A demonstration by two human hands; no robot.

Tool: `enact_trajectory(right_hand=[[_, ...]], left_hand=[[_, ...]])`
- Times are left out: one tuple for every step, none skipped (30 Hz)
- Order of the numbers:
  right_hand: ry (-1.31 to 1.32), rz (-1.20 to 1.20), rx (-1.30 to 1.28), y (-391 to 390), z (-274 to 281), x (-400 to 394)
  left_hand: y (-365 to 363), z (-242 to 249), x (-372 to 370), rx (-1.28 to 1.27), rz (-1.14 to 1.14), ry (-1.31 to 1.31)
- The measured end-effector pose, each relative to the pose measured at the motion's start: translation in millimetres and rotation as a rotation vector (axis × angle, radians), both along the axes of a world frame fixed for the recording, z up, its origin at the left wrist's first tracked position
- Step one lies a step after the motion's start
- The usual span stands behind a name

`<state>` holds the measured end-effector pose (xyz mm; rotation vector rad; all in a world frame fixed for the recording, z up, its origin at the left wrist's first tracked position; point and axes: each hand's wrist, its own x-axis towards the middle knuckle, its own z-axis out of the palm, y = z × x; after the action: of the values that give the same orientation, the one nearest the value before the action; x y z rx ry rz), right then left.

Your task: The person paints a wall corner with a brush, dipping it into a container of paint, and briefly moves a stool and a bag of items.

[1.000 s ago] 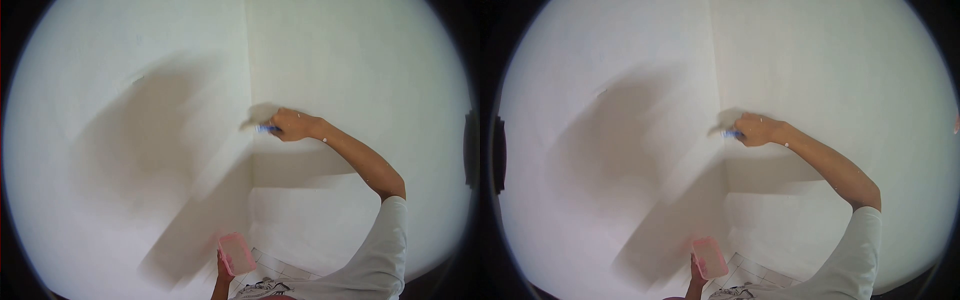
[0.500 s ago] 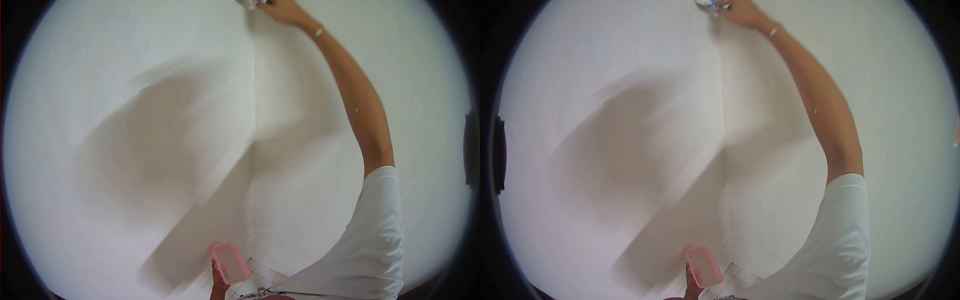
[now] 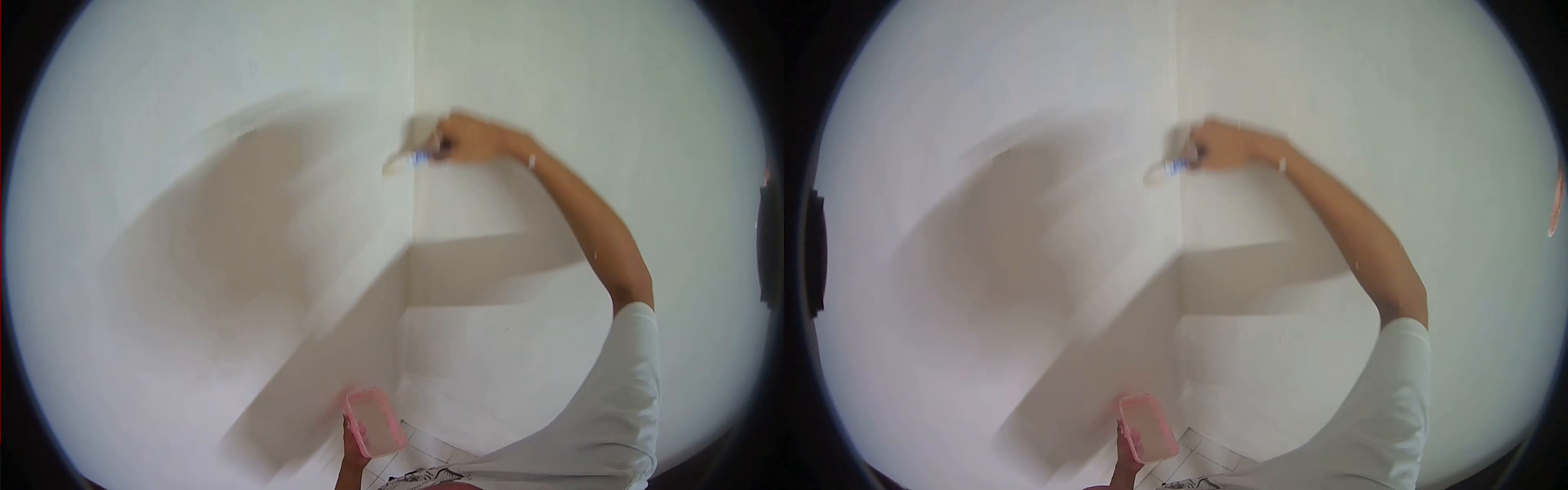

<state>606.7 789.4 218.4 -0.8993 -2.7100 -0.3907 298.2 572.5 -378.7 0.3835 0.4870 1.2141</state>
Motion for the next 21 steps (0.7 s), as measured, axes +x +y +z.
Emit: enact_trajectory(right_hand=[[0.04,0.005,0.128,2.7,35.4,9.0],[0.039,-0.139,0.115,-17.0,74.5,-1.1],[0.108,-0.211,0.139,-15.6,106.7,-3.4],[0.194,-0.298,0.18,-33.9,130.1,-11.8],[0.251,-0.274,0.237,-20.7,154.4,-3.3],[0.392,-0.174,0.383,-21.7,164.6,-2.2],[0.498,-0.191,0.398,-23.0,176.0,-2.3],[0.603,-0.208,0.413,-24.3,185.3,-4.2],[0.601,-0.213,0.412,-16.7,182.6,-8.1],[0.584,-0.238,0.453,-5.3,173.2,-12.3],[0.57,-0.263,0.496,7.7,159.3,-15.5],[0.535,-0.05,0.821,37.2,130.1,-13.7],[0.485,-0.235,0.676,10.5,98.6,-27.3],[0.561,-0.242,0.624,-3.5,62.4,-28.6],[0.552,-0.23,0.548,1.9,31.3,-24.4],[0.57,-0.127,0.52,-8.8,-5.9,-28.0],[0.534,-0.142,0.428,-19.4,-39.8,-28.9],[0.514,-0.103,0.33,-34.9,-68.7,-30.1],[0.443,-0.065,0.215,-42.0,-95.9,-24.8],[0.37,-0.027,0.098,-42.6,-117.9,-15.7],[0.37,-0.027,0.092,-37.4,-131.3,-6.0]], left_hand=[[1.8,-3.3,0.5,0.037,-0.005,0.018],[-1.5,-7.6,-1.0,0.045,-0.005,0.02],[-4.4,-12.5,-2.2,0.004,-0.001,-0.017],[-3.7,-17.5,-3.1,-0.038,-0.001,-0.056],[-3.4,-19.0,-3.7,-0.037,0.002,-0.059],[-4.0,-19.8,-4.5,-0.045,0.001,-0.056],[-4.7,-21.2,-4.0,-0.055,-0.001,-0.054],[-4.0,-22.4,-2.8,-0.059,-0.005,-0.058],[-1.9,-23.1,-4.1,-0.058,-0.036,-0.076],[-0.9,-24.2,-6.7,-0.057,-0.069,-0.091],[-0.5,-22.5,-8.0,-0.059,-0.076,-0.086],[-0.4,-19.6,-7.9,-0.052,-0.076,-0.077],[0.6,-16.8,-8.6,-0.043,-0.076,-0.069],[-0.7,-16.7,-11.7,-0.045,-0.091,-0.061],[-4.0,-16.4,-15.2,-0.064,-0.094,-0.046],[-3.6,-15.2,-16.1,-0.079,-0.097,-0.034],[-4.9,-13.3,-17.4,-0.08,-0.096,-0.031],[-5.9,-11.0,-17.6,-0.075,-0.112,-0.016],[-7.3,-8.4,-18.8,-0.071,-0.127,0.001],[-8.3,-4.7,-19.4,-0.074,-0.127,0.003],[-9.1,0.4,-19.4,-0.067,-0.138,-0.006]])
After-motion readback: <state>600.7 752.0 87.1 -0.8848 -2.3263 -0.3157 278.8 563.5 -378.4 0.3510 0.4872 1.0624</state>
